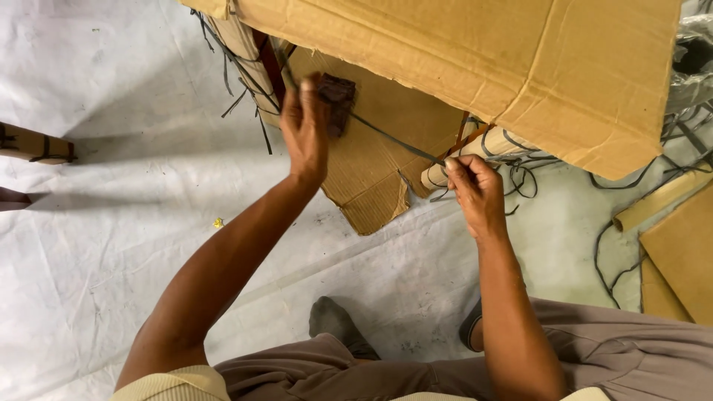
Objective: The person wraps and secures cardboard protection on a wooden chair using plastic ties.
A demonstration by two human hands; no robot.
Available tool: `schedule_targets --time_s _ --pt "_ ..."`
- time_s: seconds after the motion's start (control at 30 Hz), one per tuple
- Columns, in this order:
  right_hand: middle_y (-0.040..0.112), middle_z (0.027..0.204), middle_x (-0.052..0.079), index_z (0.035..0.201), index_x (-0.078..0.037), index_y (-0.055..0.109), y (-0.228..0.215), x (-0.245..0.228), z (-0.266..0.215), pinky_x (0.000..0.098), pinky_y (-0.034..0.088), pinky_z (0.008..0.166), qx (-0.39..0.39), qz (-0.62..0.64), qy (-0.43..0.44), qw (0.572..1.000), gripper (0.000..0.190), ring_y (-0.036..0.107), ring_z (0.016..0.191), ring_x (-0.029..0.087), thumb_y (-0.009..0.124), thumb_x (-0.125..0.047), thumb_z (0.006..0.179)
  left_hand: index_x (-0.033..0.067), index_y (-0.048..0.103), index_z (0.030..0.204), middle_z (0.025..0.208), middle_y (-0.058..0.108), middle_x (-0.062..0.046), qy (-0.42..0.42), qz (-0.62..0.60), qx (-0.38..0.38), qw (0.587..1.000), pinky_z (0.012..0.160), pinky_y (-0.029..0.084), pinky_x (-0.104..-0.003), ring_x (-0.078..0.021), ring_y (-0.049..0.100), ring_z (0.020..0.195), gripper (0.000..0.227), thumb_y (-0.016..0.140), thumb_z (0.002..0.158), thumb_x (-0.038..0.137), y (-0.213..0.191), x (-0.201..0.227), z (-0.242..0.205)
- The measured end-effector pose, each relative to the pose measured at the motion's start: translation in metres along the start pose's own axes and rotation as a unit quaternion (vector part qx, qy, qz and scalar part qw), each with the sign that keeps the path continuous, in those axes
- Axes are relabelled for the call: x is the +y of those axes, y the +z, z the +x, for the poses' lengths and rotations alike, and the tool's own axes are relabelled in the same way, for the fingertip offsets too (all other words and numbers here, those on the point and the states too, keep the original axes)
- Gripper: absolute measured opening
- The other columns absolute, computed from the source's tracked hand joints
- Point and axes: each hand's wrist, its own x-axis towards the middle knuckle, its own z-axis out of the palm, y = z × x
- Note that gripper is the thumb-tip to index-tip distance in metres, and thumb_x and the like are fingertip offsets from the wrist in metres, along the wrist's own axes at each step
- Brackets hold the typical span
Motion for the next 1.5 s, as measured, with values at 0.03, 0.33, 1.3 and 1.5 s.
schedule_targets --time_s 0.03,0.33,1.3,1.5 --pt "0.057 0.074 -0.004 0.098 -0.006 0.067 0.0 0.002 0.0 0.0192 0.028 0.049 0.008 0.02 0.009 1.0 0.018 0.038 0.058 0.001 0.069 -0.023 0.104 0.0183 0.053 0.14 0.12 0.068 -0.001 -0.058 0.031 0.013 0.998 0.08 0.063 -0.032 -0.0094 0.069 0.094 0.05 0.061 0.097 0.043 0.003 0.003 -0.005" --pt "0.059 0.078 -0.006 0.103 -0.009 0.071 0.015 -0.018 -0.004 0.0175 0.034 0.052 -0.066 0.055 0.012 0.996 0.014 0.049 0.066 -0.001 0.069 -0.023 0.101 0.0072 0.076 0.113 0.076 0.067 -0.004 -0.112 0.13 -0.268 0.948 0.071 0.051 -0.029 -0.0099 0.061 0.074 0.05 0.05 0.105 0.049 0.053 -0.01 -0.076" --pt "0.058 0.08 -0.003 0.1 0.0 0.068 -0.019 -0.028 0.002 0.023 0.04 0.064 0.221 0.038 -0.256 0.94 0.019 0.049 0.071 0.005 0.063 -0.017 0.107 0.008 0.077 0.107 0.086 0.08 -0.008 0.034 0.318 -0.302 0.898 0.066 0.061 -0.033 -0.0157 0.077 0.07 0.023 0.073 0.084 0.006 0.095 0.028 -0.019" --pt "0.052 0.077 -0.001 0.106 -0.006 0.057 -0.073 0.015 0.038 0.0266 0.034 0.053 0.327 0.293 -0.196 0.877 0.016 0.041 0.061 0.01 0.059 -0.022 0.109 0.0033 0.08 0.092 0.078 0.08 -0.008 0.065 0.354 -0.184 0.915 0.065 0.062 -0.031 -0.0152 0.078 0.069 0.01 0.072 0.09 0.008 0.108 0.0 0.003"
